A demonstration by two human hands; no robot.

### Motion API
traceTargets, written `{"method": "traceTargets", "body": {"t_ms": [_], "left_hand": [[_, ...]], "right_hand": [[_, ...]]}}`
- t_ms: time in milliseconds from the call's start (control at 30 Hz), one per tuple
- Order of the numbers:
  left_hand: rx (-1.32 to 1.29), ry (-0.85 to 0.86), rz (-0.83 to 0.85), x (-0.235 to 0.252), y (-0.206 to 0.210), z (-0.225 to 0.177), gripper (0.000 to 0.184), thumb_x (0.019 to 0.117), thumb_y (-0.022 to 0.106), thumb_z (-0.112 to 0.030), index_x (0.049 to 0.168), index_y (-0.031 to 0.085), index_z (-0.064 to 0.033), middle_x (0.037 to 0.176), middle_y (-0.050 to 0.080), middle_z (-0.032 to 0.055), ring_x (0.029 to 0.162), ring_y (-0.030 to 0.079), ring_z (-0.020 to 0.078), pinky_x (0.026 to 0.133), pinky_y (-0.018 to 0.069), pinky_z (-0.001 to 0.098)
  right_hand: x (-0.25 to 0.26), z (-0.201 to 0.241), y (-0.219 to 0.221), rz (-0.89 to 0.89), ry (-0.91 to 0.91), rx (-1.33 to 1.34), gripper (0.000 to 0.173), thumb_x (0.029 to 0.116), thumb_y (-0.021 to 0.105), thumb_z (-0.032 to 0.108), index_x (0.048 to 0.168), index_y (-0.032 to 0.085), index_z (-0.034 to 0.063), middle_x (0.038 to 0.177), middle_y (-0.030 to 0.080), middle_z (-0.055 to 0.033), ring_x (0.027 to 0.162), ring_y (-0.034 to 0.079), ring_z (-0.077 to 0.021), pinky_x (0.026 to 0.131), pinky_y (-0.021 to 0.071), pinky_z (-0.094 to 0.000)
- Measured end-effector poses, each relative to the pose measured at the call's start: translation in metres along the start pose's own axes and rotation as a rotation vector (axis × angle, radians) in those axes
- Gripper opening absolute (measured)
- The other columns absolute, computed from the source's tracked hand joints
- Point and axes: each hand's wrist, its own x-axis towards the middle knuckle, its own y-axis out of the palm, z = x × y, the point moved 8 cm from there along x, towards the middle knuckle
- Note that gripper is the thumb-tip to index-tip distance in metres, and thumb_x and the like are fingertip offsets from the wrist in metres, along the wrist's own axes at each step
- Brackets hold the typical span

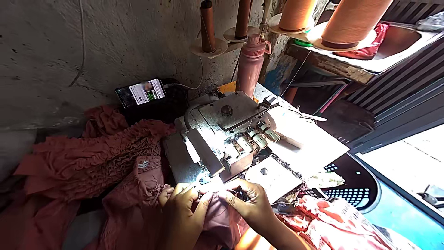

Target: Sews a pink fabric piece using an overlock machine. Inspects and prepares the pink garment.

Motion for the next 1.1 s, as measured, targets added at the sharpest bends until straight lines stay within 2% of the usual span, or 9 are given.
{"method": "traceTargets", "body": {"t_ms": [167, 300, 500, 600, 700, 767, 900, 1000, 1100], "left_hand": [[0.302, 0.019, -0.192, -0.002, -0.009, -0.017, 0.032, 0.0871, 0.06, -0.041, 0.065, 0.07, -0.021, 0.075, 0.071, -0.0056, 0.086, 0.068, 0.0169, 0.093, 0.0318, 0.0564], [0.36, -0.037, -0.246, 0.005, 0.005, -0.008, 0.029, 0.0832, 0.061, -0.04, 0.067, 0.073, -0.0194, 0.072, 0.07, -0.0047, 0.083, 0.067, 0.0201, 0.09, 0.0335, 0.0576], [0.322, -0.088, -0.181, 0.009, 0.012, 0.003, 0.026, 0.0795, 0.057, -0.036, 0.067, 0.069, -0.0172, 0.073, 0.066, -0.0023, 0.083, 0.064, 0.0208, 0.085, 0.0341, 0.0544], [0.342, -0.077, -0.194, 0.014, 0.012, 0.002, 0.026, 0.0763, 0.06, -0.036, 0.06, 0.062, -0.0155, 0.067, 0.061, -0.0009, 0.077, 0.063, 0.0205, 0.083, 0.0342, 0.0517], [0.317, -0.083, -0.161, 0.017, 0.012, 0.003, 0.025, 0.0762, 0.063, -0.037, 0.065, 0.068, -0.0157, 0.07, 0.066, -0.002, 0.08, 0.064, 0.0203, 0.084, 0.0338, 0.0524], [0.31, -0.081, -0.142, 0.019, 0.012, 0.004, 0.023, 0.0759, 0.065, -0.036, 0.067, 0.07, -0.015, 0.072, 0.067, -0.0016, 0.08, 0.065, 0.0194, 0.085, 0.0345, 0.0523], [0.275, -0.096, -0.103, 0.026, 0.011, 0.006, 0.018, 0.0751, 0.068, -0.031, 0.07, 0.07, -0.0139, 0.075, 0.069, 0.0003, 0.084, 0.064, 0.02, 0.085, 0.0337, 0.0511], [0.247, -0.117, -0.079, 0.029, 0.016, 0.011, 0.022, 0.0771, 0.066, -0.033, 0.076, 0.071, -0.0121, 0.083, 0.067, 0.0047, 0.091, 0.062, 0.0254, 0.085, 0.0333, 0.0552], [0.294, -0.132, -0.062, 0.029, 0.025, 0.022, 0.033, 0.0813, 0.061, -0.036, 0.083, 0.069, -0.0036, 0.09, 0.065, 0.0134, 0.096, 0.06, 0.0348, 0.086, 0.0345, 0.0601]], "right_hand": [[0.003, 0.002, 0.001, -0.022, -0.048, -0.204, 0.015, 0.0934, 0.066, 0.018, 0.089, 0.074, 0.0055, 0.078, 0.071, 0.0028, 0.07, 0.061, 0.0057, 0.064, 0.0495, -0.0103], [0.012, -0.007, -0.001, -0.088, -0.084, -0.488, 0.016, 0.0871, 0.068, 0.025, 0.084, 0.076, 0.0116, 0.076, 0.063, 0.0044, 0.066, 0.057, 0.0004, 0.058, 0.0473, -0.0164], [0.014, -0.017, 0.0, -0.128, -0.038, -0.44, 0.014, 0.0827, 0.068, 0.025, 0.077, 0.071, 0.0124, 0.072, 0.06, 0.0069, 0.059, 0.052, 0.0045, 0.052, 0.0415, -0.0129], [0.013, -0.021, 0.001, -0.151, -0.01, -0.359, 0.011, 0.0802, 0.07, 0.022, 0.084, 0.069, 0.012, 0.07, 0.06, 0.0082, 0.058, 0.051, 0.0062, 0.052, 0.0412, -0.0107], [0.012, -0.021, 0.002, -0.145, 0.012, -0.267, 0.017, 0.0808, 0.071, 0.017, 0.097, 0.065, 0.0126, 0.071, 0.06, 0.0098, 0.06, 0.052, 0.0086, 0.054, 0.0424, -0.0083], [0.012, -0.019, 0.001, -0.143, -0.045, -0.315, 0.011, 0.0846, 0.071, 0.018, 0.094, 0.07, 0.0117, 0.074, 0.065, 0.0067, 0.062, 0.055, 0.006, 0.056, 0.0444, -0.0103], [0.014, -0.016, -0.001, -0.1, -0.104, -0.456, 0.014, 0.0869, 0.068, 0.024, 0.093, 0.076, 0.0142, 0.077, 0.069, 0.0041, 0.065, 0.06, 0.001, 0.056, 0.0469, -0.0157], [0.018, -0.015, -0.002, -0.107, -0.107, -0.473, 0.016, 0.0861, 0.067, 0.024, 0.095, 0.076, 0.0158, 0.078, 0.071, 0.0047, 0.062, 0.059, 0.0001, 0.053, 0.0462, -0.0176], [0.02, -0.017, 0.0, -0.129, -0.097, -0.486, 0.014, 0.0862, 0.068, 0.025, 0.095, 0.077, 0.0168, 0.076, 0.071, 0.0058, 0.062, 0.06, 0.0001, 0.053, 0.0469, -0.0183]]}}
